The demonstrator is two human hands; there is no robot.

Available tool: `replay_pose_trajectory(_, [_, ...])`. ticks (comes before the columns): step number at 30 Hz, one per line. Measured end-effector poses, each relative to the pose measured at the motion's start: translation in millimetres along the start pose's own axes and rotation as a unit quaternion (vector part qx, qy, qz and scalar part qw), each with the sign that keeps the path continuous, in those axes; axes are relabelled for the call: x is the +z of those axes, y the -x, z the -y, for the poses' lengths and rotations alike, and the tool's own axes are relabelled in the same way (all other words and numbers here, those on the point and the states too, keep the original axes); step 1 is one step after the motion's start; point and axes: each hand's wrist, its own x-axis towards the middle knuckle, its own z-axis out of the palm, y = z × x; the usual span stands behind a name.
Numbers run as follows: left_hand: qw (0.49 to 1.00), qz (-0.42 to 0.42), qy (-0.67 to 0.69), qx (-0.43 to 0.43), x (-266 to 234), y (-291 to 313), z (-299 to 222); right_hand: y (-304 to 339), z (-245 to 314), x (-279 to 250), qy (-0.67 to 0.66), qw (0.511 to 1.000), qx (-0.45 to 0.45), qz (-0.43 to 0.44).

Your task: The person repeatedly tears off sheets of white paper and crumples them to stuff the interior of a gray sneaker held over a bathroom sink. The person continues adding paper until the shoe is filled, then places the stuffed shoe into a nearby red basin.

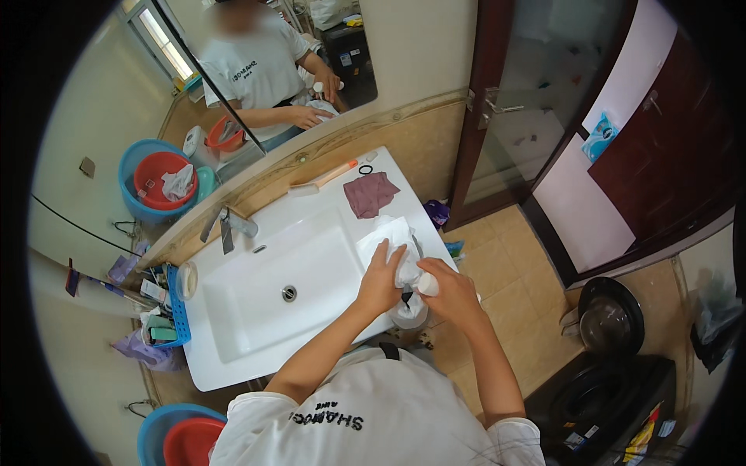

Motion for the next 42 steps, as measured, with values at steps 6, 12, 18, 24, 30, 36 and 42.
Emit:
replay_pose_trajectory(6, [0.996, -0.031, 0.059, -0.054, 10, 7, 11, -31, -18, 30, 0.137, 0.988, -0.043, 0.062])
replay_pose_trajectory(12, [0.991, -0.089, 0.068, -0.075, 29, 12, 19, -28, -26, 42, 0.104, 0.994, -0.032, 0.025])
replay_pose_trajectory(18, [0.957, -0.100, 0.232, -0.145, 34, 22, 23, -27, -28, 45, 0.077, 0.997, -0.016, -0.013])
replay_pose_trajectory(24, [0.950, -0.133, 0.244, -0.139, 45, 24, 29, -27, -29, 45, 0.050, 0.999, -0.011, -0.018])
replay_pose_trajectory(30, [0.958, -0.034, 0.252, -0.131, 33, 35, 46, -27, -27, 41, 0.021, 0.999, 0.022, 0.013])
replay_pose_trajectory(36, [0.990, 0.123, -0.025, 0.061, -22, -6, 20, -28, -31, 41, 0.004, 0.999, 0.033, 0.019])
replay_pose_trajectory(42, [0.996, 0.074, -0.004, 0.042, 16, -10, 31, -27, -31, 44, -0.024, 0.999, 0.044, 0.005])
